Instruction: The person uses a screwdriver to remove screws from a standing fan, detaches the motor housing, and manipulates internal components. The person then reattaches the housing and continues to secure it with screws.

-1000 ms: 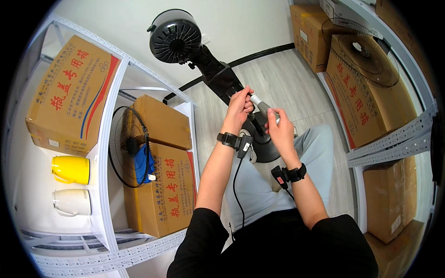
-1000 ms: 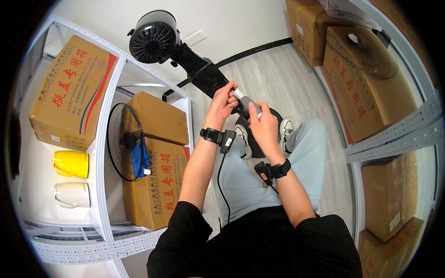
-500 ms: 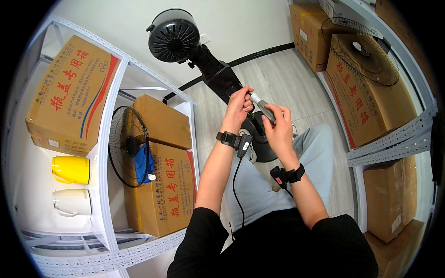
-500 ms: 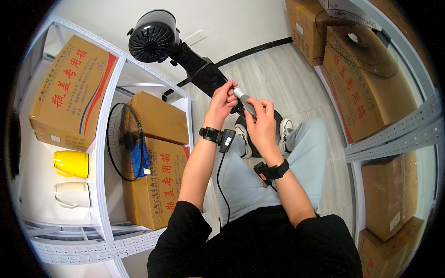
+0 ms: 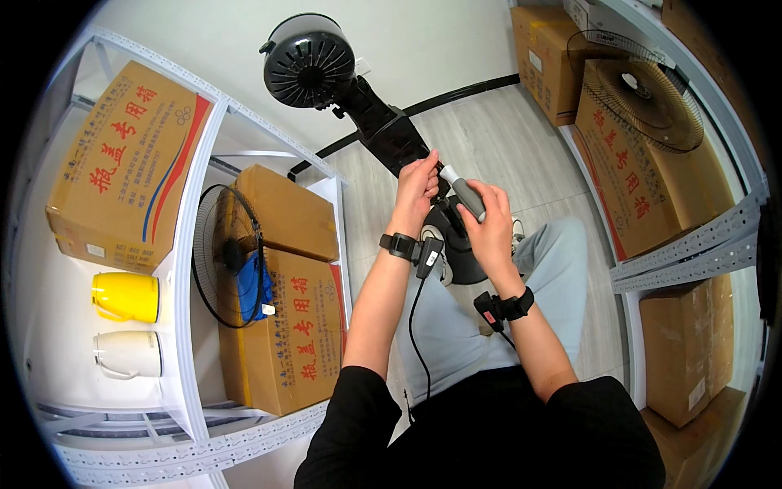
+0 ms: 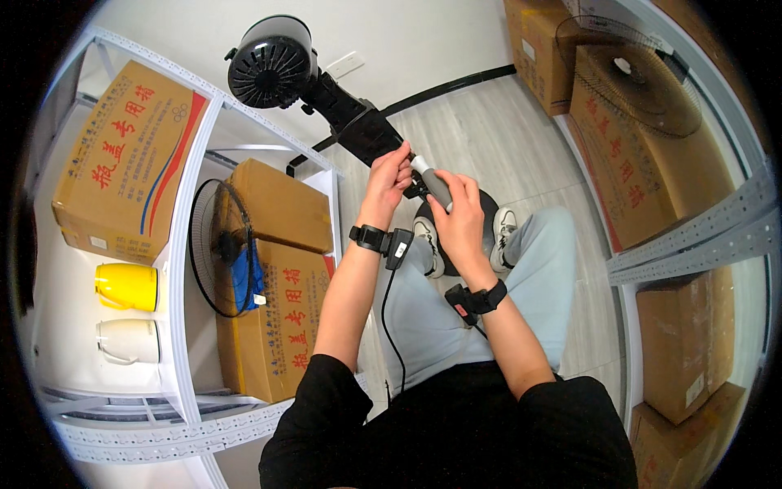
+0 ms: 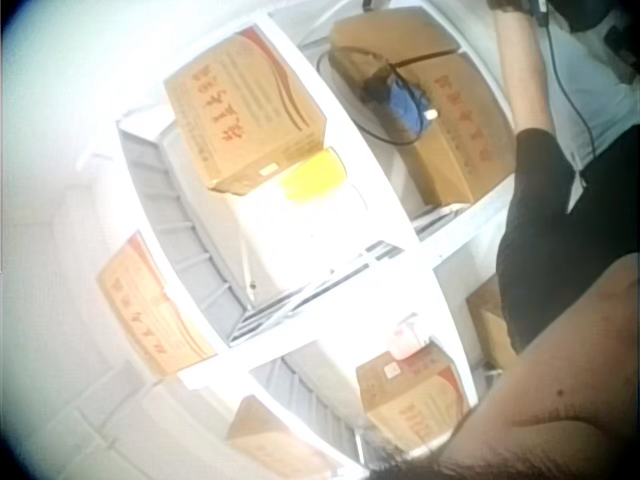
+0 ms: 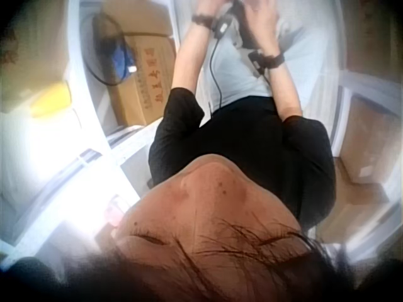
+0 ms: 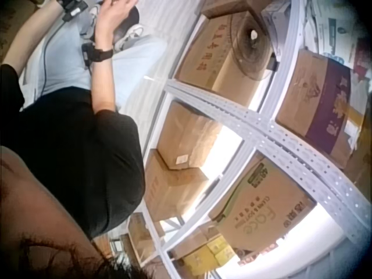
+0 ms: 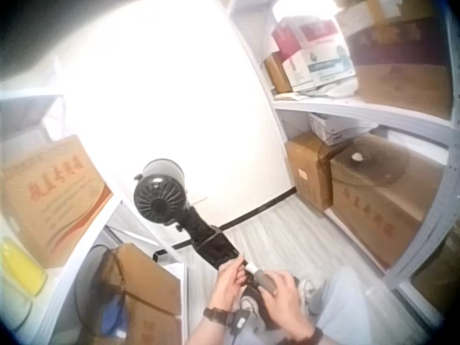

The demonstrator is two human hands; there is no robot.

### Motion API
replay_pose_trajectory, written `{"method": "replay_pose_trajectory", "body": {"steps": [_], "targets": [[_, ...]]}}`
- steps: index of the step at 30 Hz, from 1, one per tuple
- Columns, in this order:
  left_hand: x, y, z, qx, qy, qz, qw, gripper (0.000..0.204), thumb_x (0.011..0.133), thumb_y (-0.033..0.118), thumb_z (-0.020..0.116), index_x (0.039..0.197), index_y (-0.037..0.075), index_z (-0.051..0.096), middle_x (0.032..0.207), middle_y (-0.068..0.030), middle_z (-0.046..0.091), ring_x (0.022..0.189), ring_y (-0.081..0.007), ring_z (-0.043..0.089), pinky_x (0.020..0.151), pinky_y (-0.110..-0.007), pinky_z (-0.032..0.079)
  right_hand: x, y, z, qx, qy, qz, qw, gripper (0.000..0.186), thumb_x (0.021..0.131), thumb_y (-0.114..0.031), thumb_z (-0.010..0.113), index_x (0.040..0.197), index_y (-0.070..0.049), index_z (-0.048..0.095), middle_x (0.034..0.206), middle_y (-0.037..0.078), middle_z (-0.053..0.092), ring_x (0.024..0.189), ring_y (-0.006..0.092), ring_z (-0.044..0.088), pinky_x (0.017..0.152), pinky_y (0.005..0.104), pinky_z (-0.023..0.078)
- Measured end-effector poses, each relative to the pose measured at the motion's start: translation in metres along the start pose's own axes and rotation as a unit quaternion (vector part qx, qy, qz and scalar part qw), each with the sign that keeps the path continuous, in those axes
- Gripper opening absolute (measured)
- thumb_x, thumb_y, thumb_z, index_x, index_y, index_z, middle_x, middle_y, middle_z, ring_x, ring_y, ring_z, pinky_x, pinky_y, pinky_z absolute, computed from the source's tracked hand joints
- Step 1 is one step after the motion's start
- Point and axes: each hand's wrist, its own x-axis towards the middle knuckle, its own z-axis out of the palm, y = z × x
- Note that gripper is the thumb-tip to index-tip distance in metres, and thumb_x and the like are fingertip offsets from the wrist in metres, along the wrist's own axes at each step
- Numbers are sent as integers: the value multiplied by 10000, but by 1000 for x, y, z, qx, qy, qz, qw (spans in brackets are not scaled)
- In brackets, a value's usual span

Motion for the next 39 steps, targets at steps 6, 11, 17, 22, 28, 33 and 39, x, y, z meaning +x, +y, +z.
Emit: {"method": "replay_pose_trajectory", "body": {"steps": [6,11,17,22,28,33,39], "targets": [[-5,-1,0,-96,-35,-23,994,232,1002,268,609,937,45,600,595,85,354,453,-19,298,387,-200,201,7,-16,-5,273,-83,325,902,477,812,-138,776,1242,-46,593,1102,145,664,1005,299,664,802,367,537],[-9,3,11,-43,-1,-36,998,238,1017,259,575,973,27,602,575,85,328,440,-27,284,389,-204,207,7,17,5,34,5,-29,999,455,858,-168,763,1252,-23,585,1059,133,691,824,189,707,665,297,563],[-2,2,-5,-56,-49,-35,997,264,1011,283,586,980,22,601,544,90,314,418,-30,278,384,-208,210,4,1,0,279,-69,235,928,430,856,-182,769,1229,-35,614,1023,107,696,726,124,684,584,278,538],[-6,0,0,-95,-55,-45,993,276,1014,287,583,1003,12,605,539,87,320,412,-29,277,385,-211,205,8,6,2,275,-82,240,928,450,834,-179,786,1231,-48,621,1010,98,696,702,121,674,581,269,537],[-3,5,-2,-4,-27,-40,999,277,1014,295,582,1020,20,616,538,80,328,408,-29,280,378,-209,206,7,3,2,242,-78,221,942,452,833,-170,784,1239,-58,619,1025,95,695,707,120,671,587,252,537],[-6,0,-1,-116,-74,-53,989,243,1003,273,608,978,32,624,543,87,317,412,-25,264,384,-208,200,11,5,-1,363,-83,280,885,451,851,-160,767,1249,-25,604,1037,87,691,754,101,664,594,248,539],[-2,2,-4,-5,-20,-31,999,277,1014,290,582,1058,20,627,542,79,325,414,-30,283,383,-207,212,10,7,3,311,-89,234,917,442,881,-131,734,1275,-3,582,1064,103,686,787,107,676,591,235,541]]}}
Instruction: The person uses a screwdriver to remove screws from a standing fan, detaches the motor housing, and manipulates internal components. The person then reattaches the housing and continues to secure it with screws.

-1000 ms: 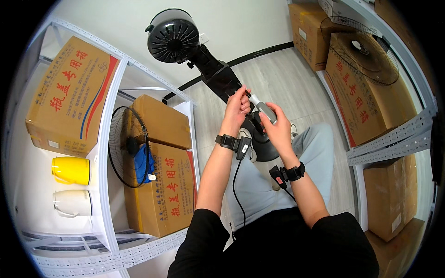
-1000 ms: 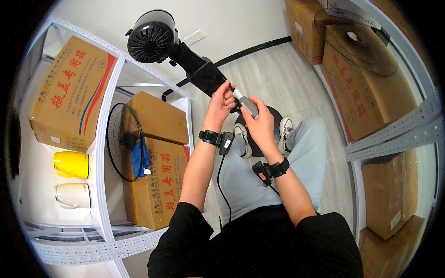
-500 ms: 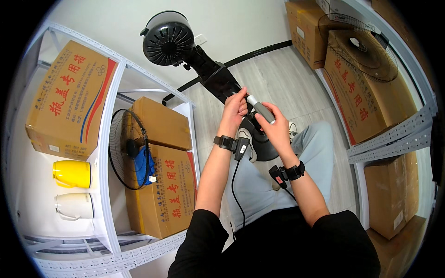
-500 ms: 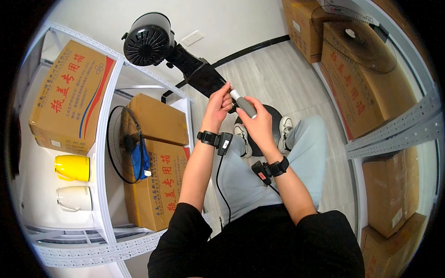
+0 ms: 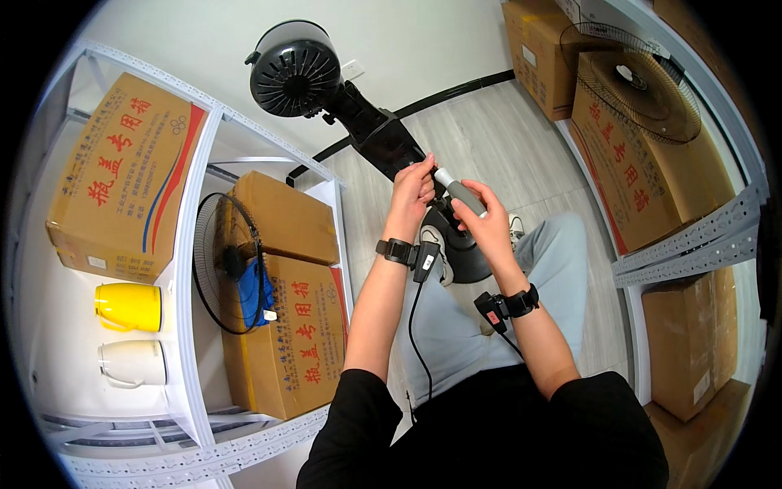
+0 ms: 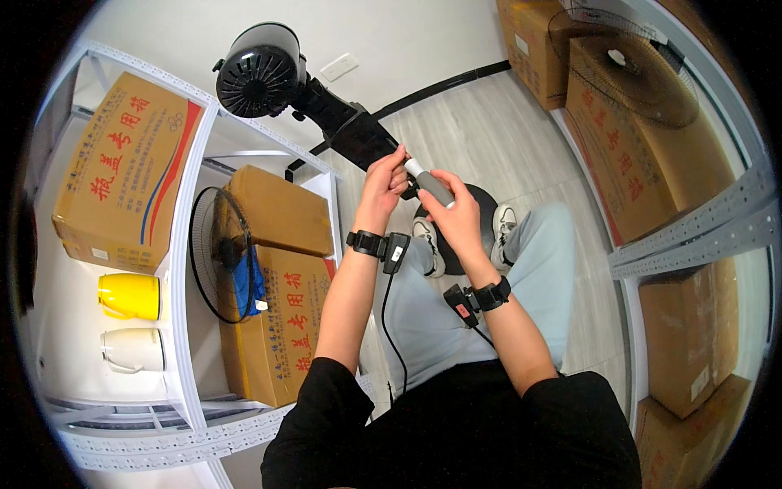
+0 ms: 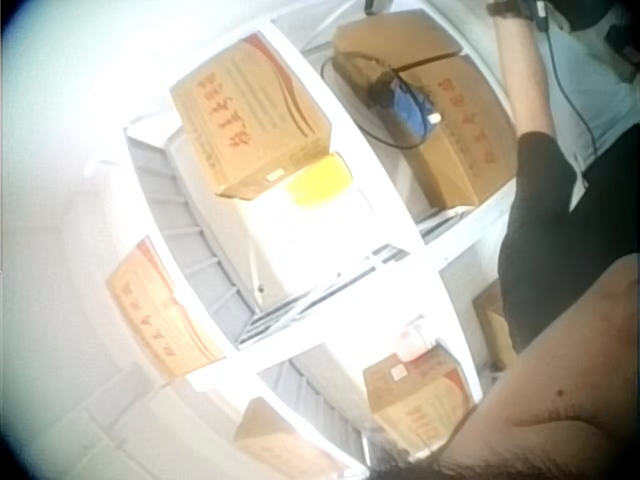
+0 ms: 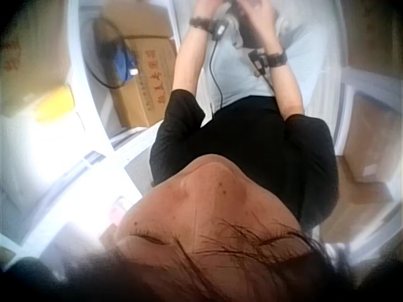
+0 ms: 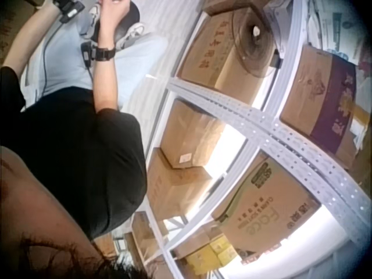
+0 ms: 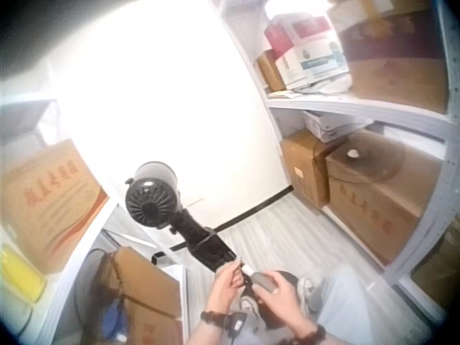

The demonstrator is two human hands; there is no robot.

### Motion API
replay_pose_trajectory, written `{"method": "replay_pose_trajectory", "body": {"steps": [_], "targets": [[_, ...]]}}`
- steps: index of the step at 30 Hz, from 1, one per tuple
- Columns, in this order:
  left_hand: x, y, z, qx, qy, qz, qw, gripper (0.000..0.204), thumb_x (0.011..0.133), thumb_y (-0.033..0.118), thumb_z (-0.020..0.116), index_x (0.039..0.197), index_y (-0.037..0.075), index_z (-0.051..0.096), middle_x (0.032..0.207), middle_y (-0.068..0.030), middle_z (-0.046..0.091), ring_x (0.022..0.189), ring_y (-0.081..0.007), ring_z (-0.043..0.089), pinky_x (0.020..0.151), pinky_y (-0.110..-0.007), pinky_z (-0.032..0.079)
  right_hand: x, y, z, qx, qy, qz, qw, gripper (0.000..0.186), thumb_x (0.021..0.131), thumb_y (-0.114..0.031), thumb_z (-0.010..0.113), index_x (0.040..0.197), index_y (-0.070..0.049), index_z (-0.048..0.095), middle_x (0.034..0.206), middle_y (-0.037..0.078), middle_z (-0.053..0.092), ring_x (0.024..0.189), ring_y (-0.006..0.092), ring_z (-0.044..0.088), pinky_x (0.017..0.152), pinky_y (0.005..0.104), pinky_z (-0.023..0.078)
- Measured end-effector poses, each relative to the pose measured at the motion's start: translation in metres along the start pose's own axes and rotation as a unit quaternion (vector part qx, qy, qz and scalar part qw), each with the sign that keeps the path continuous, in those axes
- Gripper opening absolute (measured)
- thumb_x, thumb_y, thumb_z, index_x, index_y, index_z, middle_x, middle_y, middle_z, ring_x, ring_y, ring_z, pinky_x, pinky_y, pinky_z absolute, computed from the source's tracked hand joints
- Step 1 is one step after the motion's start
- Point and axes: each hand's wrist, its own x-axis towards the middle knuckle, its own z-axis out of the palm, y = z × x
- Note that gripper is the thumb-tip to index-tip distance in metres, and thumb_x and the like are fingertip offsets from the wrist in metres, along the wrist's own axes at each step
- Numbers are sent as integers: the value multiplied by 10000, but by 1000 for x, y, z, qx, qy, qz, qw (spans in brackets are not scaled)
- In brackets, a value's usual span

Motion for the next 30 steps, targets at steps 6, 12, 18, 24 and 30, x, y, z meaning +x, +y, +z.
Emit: {"method": "replay_pose_trajectory", "body": {"steps": [6,12,18,24,30], "targets": [[-5,-1,4,-116,-72,-29,990,256,999,272,613,979,16,618,544,84,323,418,-27,284,387,-208,207,3,2,-4,80,-11,47,996,433,886,-99,715,1283,4,576,1090,112,678,802,116,681,610,238,557],[2,0,-7,-34,-46,-13,998,278,1020,274,571,1062,3,619,539,76,321,420,-35,292,399,-209,232,1,0,2,31,-10,1,999,434,890,-82,705,1292,10,568,1111,127,670,824,120,684,638,251,578],[-6,-1,2,-160,-110,-55,979,225,1009,249,594,993,26,617,537,81,317,423,-32,293,400,-211,237,5,0,-2,52,-23,35,998,435,913,-100,685,1320,-14,558,1128,95,641,874,137,669,702,245,563],[2,1,-3,-36,-23,-23,999,227,1009,255,592,1027,33,641,532,72,327,423,-36,297,393,-206,230,3,0,4,-17,-25,2,1000,442,921,-88,674,1330,8,535,1139,101,645,910,150,680,750,265,575],[-3,-1,-2,-147,-82,-47,985,221,996,259,619,961,41,630,531,78,330,415,-32,292,384,-206,220,7,-4,-3,136,-42,99,985,429,936,-111,659,1330,4,535,1160,100,641,932,151,683,751,260,563]]}}
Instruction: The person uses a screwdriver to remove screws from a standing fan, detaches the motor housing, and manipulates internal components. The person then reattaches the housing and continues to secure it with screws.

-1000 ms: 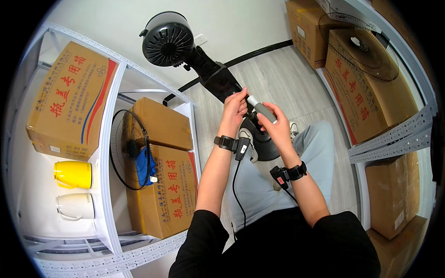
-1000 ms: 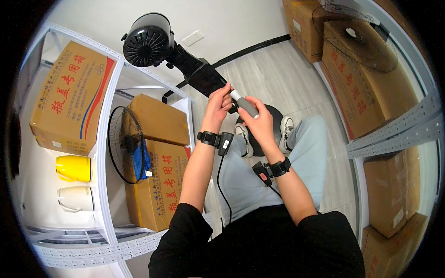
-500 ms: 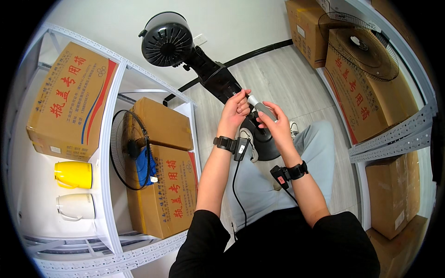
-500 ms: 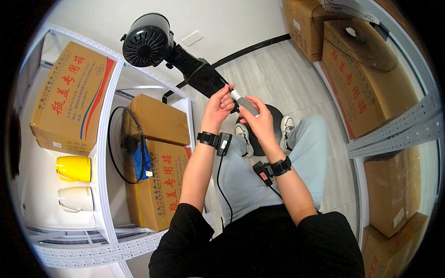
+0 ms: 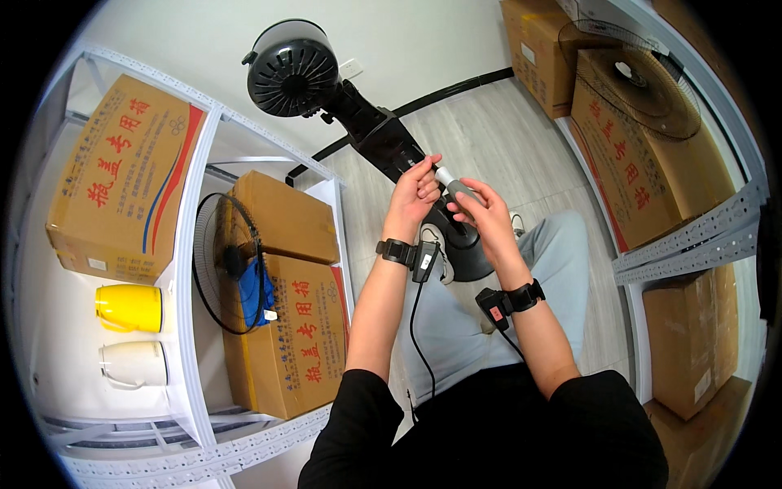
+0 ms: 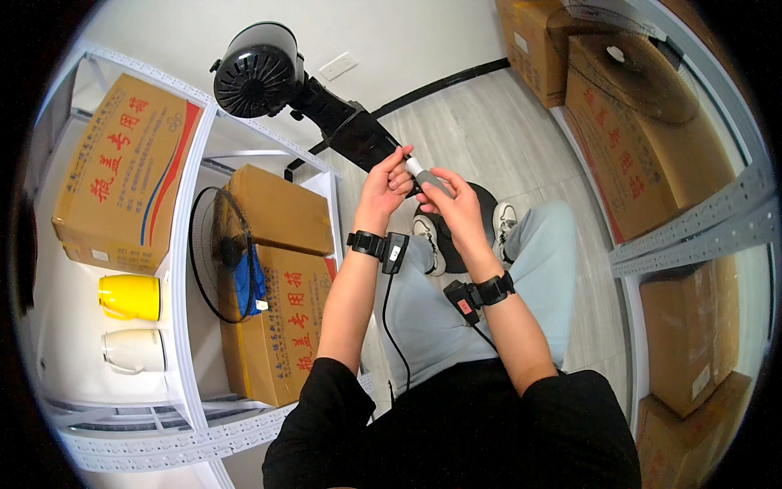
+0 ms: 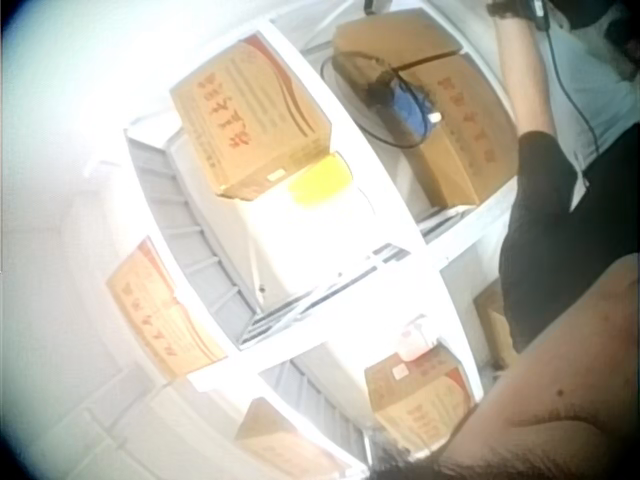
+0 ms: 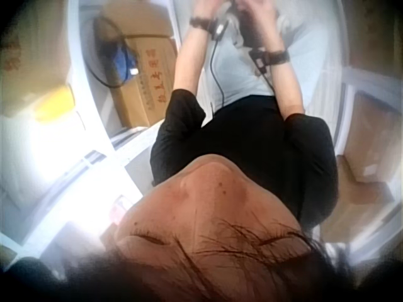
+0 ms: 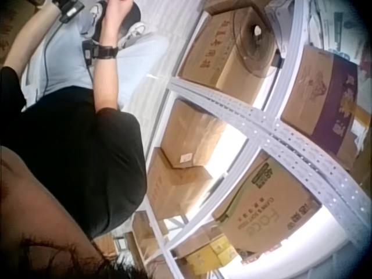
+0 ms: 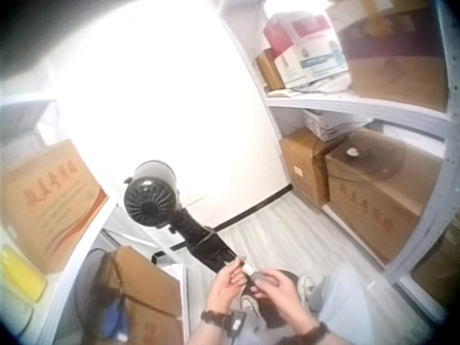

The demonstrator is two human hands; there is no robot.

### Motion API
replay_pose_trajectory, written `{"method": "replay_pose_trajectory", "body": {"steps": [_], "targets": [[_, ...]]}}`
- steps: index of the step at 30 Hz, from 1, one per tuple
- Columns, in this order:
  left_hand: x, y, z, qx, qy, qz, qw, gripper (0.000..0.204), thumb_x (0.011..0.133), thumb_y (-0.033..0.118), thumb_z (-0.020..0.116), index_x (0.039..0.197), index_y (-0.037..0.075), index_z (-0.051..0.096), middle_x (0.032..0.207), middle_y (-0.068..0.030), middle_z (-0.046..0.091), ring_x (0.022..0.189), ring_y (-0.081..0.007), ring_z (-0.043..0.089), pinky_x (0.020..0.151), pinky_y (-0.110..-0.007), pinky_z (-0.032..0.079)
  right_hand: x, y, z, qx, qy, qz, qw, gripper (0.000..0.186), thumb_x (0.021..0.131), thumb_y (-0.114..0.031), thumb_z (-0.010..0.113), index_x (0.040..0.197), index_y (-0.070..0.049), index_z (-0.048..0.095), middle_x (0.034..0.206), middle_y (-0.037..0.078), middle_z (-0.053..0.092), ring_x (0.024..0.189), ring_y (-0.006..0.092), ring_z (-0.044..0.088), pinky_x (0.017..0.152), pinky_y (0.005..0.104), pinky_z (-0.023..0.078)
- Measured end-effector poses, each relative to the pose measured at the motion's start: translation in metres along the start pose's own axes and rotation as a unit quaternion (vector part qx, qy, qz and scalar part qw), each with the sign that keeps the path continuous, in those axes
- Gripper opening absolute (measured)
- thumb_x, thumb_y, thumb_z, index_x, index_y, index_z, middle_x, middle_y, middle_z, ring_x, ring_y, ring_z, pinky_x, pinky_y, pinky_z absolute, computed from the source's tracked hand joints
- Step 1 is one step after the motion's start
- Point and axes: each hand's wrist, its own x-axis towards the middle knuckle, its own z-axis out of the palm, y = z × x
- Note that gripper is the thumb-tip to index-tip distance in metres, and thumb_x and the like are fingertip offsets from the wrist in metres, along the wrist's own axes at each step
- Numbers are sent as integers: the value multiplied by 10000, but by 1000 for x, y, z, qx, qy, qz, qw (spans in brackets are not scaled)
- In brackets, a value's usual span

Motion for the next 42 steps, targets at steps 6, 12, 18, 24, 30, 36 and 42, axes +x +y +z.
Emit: {"method": "replay_pose_trajectory", "body": {"steps": [6,12,18,24,30,36,42], "targets": [[4,3,-2,101,42,11,994,261,1024,255,562,1100,16,632,537,69,328,417,-43,298,390,-216,236,0,3,6,-79,13,-45,996,418,945,-116,650,1328,9,537,1177,91,637,921,146,684,745,240,546],[-1,2,-12,-19,-51,-16,998,312,1029,236,523,1207,-13,586,563,58,357,435,-52,326,401,-223,264,3,-4,3,5,3,73,997,410,945,-131,657,1326,-15,559,1151,84,655,895,122,681,671,220,506],[-2,7,-10,-12,-42,-13,999,359,983,206,513,1246,-34,554,585,45,374,454,-69,353,410,-227,286,-8,7,-3,-129,35,-78,988,396,913,-133,688,1277,0,606,1011,88,698,808,102,680,610,225,528],[0,5,-13,-25,-19,35,999,377,996,292,524,1199,-21,579,585,44,365,458,-69,345,409,-227,273,-30,4,-14,-189,39,-93,977,383,904,-137,695,1267,-36,624,952,57,694,758,84,650,603,233,524],[-6,0,-13,77,58,118,988,319,1030,342,544,1035,26,592,595,66,345,467,-45,313,411,-208,237,-49,-2,-21,-223,15,-84,971,361,892,-132,702,1240,-56,646,949,40,701,715,69,631,605,231,518],[-30,20,-41,32,81,189,978,211,1034,226,507,1020,21,554,716,6,459,549,-89,383,457,-233,295,-59,-33,3,-279,7,-82,957,352,868,-125,712,1208,-50,665,959,71,713,727,95,650,649,263,518],[-49,62,-32,-43,172,236,955,157,913,88,508,1029,-8,551,839,-67,547,618,-135,457,501,-260,336,-45,-53,57,-332,-4,-195,923,358,856,-131,701,1199,-39,653,981,155,716,857,243,705,769,329,529]]}}
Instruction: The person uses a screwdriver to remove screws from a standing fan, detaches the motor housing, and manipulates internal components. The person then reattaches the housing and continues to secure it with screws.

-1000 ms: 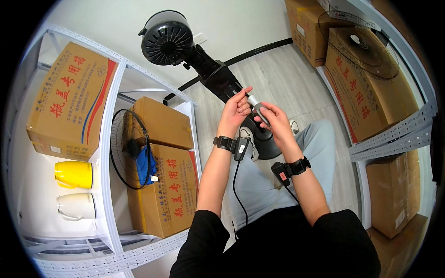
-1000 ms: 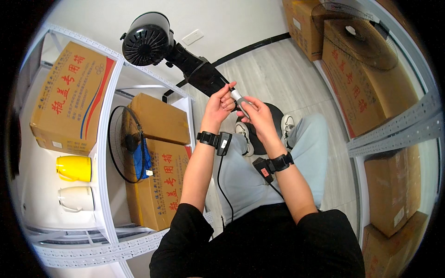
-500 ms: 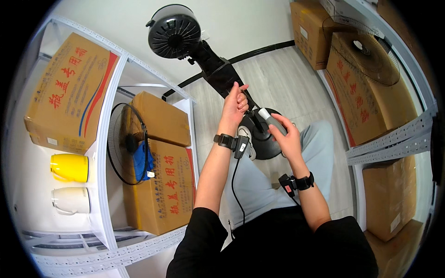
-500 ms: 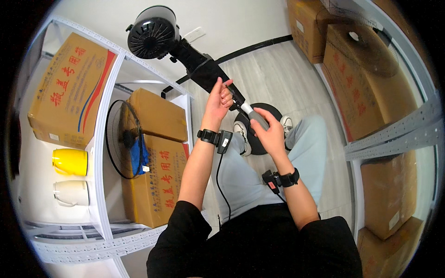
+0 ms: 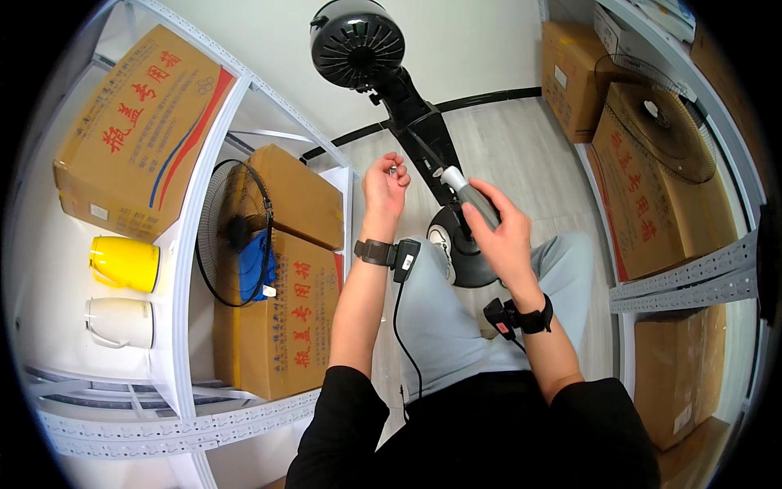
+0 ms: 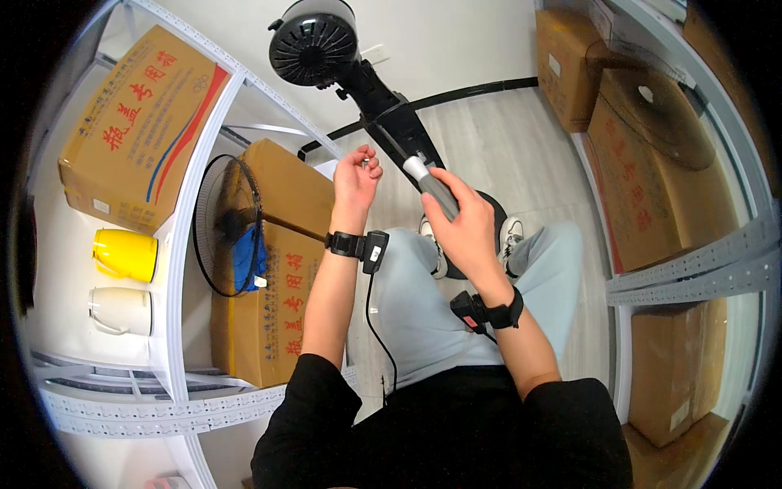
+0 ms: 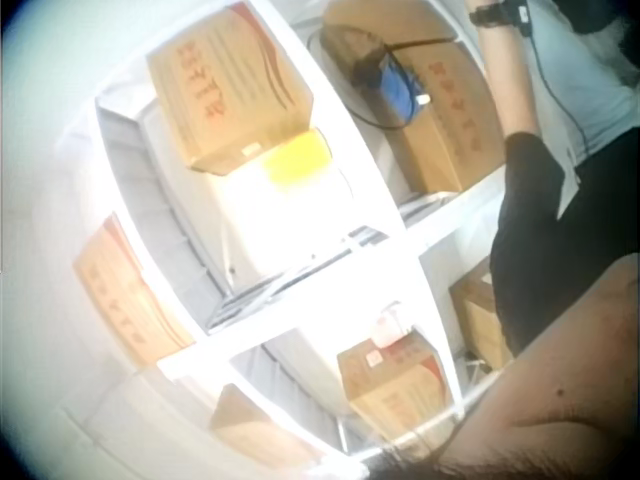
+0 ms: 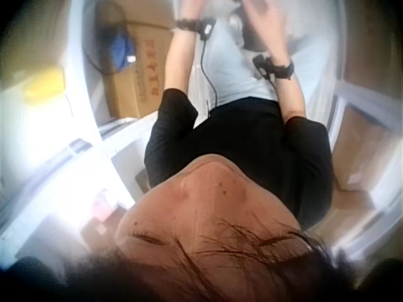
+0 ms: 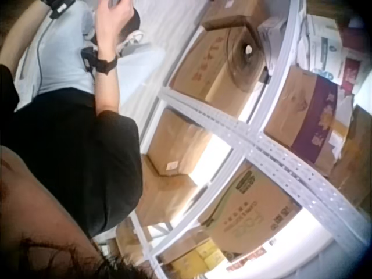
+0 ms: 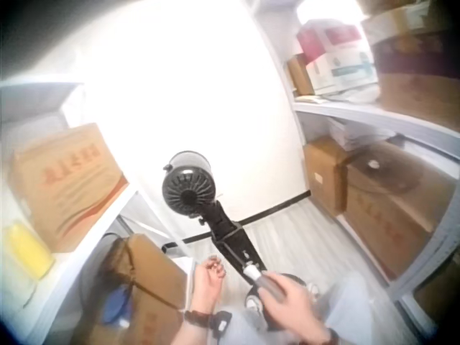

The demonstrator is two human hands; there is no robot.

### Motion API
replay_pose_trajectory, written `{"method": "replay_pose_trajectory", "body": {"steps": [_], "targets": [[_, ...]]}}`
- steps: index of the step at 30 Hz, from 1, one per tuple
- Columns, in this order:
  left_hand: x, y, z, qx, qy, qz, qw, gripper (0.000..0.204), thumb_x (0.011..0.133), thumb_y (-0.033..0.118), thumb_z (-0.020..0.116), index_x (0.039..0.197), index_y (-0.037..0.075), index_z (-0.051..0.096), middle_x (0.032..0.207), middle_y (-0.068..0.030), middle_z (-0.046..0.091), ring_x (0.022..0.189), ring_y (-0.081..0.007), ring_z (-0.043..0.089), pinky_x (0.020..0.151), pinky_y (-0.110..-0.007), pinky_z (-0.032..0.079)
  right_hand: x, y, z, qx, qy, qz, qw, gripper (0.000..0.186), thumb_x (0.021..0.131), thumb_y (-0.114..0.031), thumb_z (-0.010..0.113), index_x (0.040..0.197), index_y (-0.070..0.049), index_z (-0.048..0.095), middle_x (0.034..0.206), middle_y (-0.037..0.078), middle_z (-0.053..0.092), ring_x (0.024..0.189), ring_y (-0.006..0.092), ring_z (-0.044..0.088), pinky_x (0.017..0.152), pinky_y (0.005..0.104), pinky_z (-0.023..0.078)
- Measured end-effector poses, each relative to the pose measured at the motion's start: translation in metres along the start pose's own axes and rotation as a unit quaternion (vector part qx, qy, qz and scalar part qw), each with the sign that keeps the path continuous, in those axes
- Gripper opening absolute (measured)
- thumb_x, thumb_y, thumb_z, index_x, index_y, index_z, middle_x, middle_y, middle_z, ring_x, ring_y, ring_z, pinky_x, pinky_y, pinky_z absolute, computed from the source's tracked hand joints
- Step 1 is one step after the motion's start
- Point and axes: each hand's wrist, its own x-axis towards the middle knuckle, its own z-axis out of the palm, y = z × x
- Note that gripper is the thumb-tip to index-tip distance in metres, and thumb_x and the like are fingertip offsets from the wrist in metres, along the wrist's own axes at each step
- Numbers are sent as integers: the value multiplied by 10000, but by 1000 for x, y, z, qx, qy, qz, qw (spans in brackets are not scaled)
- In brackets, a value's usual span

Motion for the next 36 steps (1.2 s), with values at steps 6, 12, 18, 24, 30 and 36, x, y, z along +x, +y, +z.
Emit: {"method": "replay_pose_trajectory", "body": {"steps": [6,12,18,24,30,36], "targets": [[1,33,13,46,-35,-10,998,173,922,116,525,1039,-7,555,779,-25,496,563,-101,398,456,-246,291,15,-11,22,-32,20,-34,999,355,862,-151,696,1192,-29,647,961,173,707,835,263,705,740,353,533],[-10,43,29,206,-70,34,975,185,974,189,536,1006,12,578,610,68,347,467,-35,276,408,-221,201,25,-23,32,78,-30,89,993,352,935,-181,644,1238,-4,622,988,152,700,817,160,699,622,284,534],[-12,57,42,281,-135,-33,950,267,985,282,567,943,23,614,601,109,345,463,-5,258,411,-217,169,36,-26,28,385,-96,227,889,422,1029,-215,482,1344,66,497,1067,158,691,784,158,691,568,222,542],[-16,55,55,253,-163,-66,951,234,995,244,572,987,22,642,599,115,344,452,-2,270,404,-207,174,43,-12,20,572,-96,345,738,381,1024,-202,474,1285,73,506,1143,221,665,781,169,666,561,207,543],[-11,41,49,166,-175,-68,968,242,997,196,508,1022,2,650,594,103,349,443,-6,274,393,-207,189,29,-30,34,294,-92,224,925,421,1020,-174,512,1378,44,476,1145,153,664,753,132,643,528,202,441],[-18,41,55,133,-156,-68,976,246,1003,189,486,1029,7,650,601,95,358,454,-11,293,393,-205,203,20,-40,46,-184,-38,-72,980,429,895,-156,669,1294,-20,592,1107,199,650,996,346,647,886,394,501]]}}
